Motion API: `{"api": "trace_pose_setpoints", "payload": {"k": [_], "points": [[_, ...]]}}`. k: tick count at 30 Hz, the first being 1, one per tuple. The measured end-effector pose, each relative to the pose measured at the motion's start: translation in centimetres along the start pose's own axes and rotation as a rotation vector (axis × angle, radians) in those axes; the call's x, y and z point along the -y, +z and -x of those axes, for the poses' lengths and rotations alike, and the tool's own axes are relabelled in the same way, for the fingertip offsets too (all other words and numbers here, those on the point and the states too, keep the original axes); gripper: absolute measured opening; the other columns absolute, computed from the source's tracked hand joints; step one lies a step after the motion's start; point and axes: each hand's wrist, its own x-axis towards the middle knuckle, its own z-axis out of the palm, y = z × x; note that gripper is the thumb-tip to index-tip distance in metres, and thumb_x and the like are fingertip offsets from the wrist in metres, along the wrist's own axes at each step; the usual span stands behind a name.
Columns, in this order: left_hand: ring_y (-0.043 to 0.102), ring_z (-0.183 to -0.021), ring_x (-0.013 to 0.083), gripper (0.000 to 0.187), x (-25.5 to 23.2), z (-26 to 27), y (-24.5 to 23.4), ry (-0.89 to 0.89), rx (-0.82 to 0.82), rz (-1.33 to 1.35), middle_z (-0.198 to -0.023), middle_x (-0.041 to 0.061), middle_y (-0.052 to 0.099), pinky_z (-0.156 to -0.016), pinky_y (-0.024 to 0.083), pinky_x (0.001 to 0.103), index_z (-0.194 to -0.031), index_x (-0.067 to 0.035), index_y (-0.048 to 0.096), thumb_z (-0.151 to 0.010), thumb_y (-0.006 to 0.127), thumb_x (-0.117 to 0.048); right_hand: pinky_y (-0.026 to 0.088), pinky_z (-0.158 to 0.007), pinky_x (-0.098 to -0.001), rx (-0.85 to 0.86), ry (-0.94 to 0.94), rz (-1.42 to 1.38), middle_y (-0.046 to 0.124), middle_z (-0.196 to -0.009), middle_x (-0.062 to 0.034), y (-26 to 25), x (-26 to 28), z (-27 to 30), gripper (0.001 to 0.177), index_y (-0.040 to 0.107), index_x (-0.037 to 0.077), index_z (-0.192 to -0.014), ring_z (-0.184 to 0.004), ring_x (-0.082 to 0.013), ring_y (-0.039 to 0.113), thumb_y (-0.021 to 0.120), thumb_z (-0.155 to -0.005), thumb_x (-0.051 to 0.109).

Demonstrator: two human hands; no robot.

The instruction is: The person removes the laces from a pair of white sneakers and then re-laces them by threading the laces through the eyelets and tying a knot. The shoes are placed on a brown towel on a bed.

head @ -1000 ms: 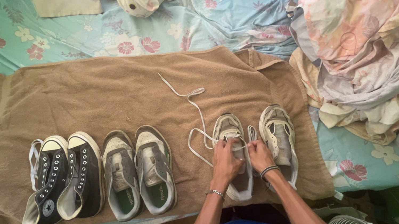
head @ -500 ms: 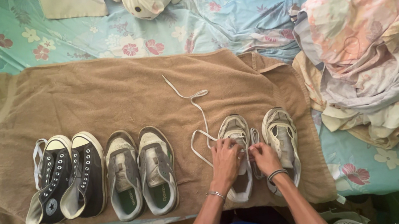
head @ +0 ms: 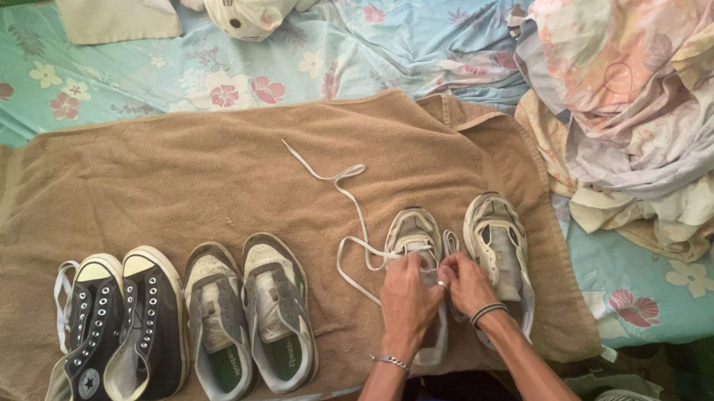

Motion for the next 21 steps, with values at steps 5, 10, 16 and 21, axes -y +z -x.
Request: {"api": "trace_pose_setpoints", "payload": {"k": [5,10,16,21], "points": [[0.052,-0.044,0.0202,0.040,0.3,-1.2,1.6,-0.167,0.308,-0.043,-0.051,0.009,0.057,-0.040,0.043,0.032,-0.075,0.003,0.071,-0.095,0.075,-0.031,0.058,-0.084,-0.0393,-0.028,-0.027,0.011,0.076,-0.093,-0.0139,0.4,-2.6,-0.7,0.018,0.067,0.002,-0.104,-0.087,-0.0266,0.074,0.061,-0.098,0.018],[0.058,-0.051,0.0193,0.015,1.2,-0.2,3.2,0.116,-0.018,-0.020,-0.057,0.013,0.064,-0.045,0.046,0.030,-0.073,0.003,0.074,-0.084,0.075,-0.008,0.059,-0.078,-0.0370,-0.085,0.007,0.018,0.078,-0.092,-0.0143,-0.2,-2.9,-0.5,0.020,0.066,0.002,-0.105,-0.085,-0.0243,0.076,0.057,-0.101,0.019],[0.064,-0.049,0.0218,0.011,0.3,0.7,1.5,-0.098,0.098,0.099,-0.064,0.015,0.068,-0.041,0.052,0.034,-0.083,0.003,0.073,-0.091,0.067,-0.002,0.063,-0.071,-0.0323,-0.114,0.234,-0.232,0.080,-0.093,-0.0155,-5.6,-2.1,2.0,0.023,0.066,-0.002,-0.108,-0.081,-0.0211,0.082,0.054,-0.102,0.016],[0.061,-0.049,0.0323,0.028,-1.6,1.7,0.1,0.021,-0.016,0.032,-0.058,0.022,0.064,-0.050,0.050,0.043,-0.071,0.005,0.067,-0.090,0.074,-0.015,0.060,-0.080,-0.0377,-0.136,0.114,0.288,0.074,-0.103,-0.0180,-7.5,2.3,3.5,0.033,0.065,0.000,-0.117,-0.088,-0.0269,0.072,0.068,-0.090,0.017]]}}
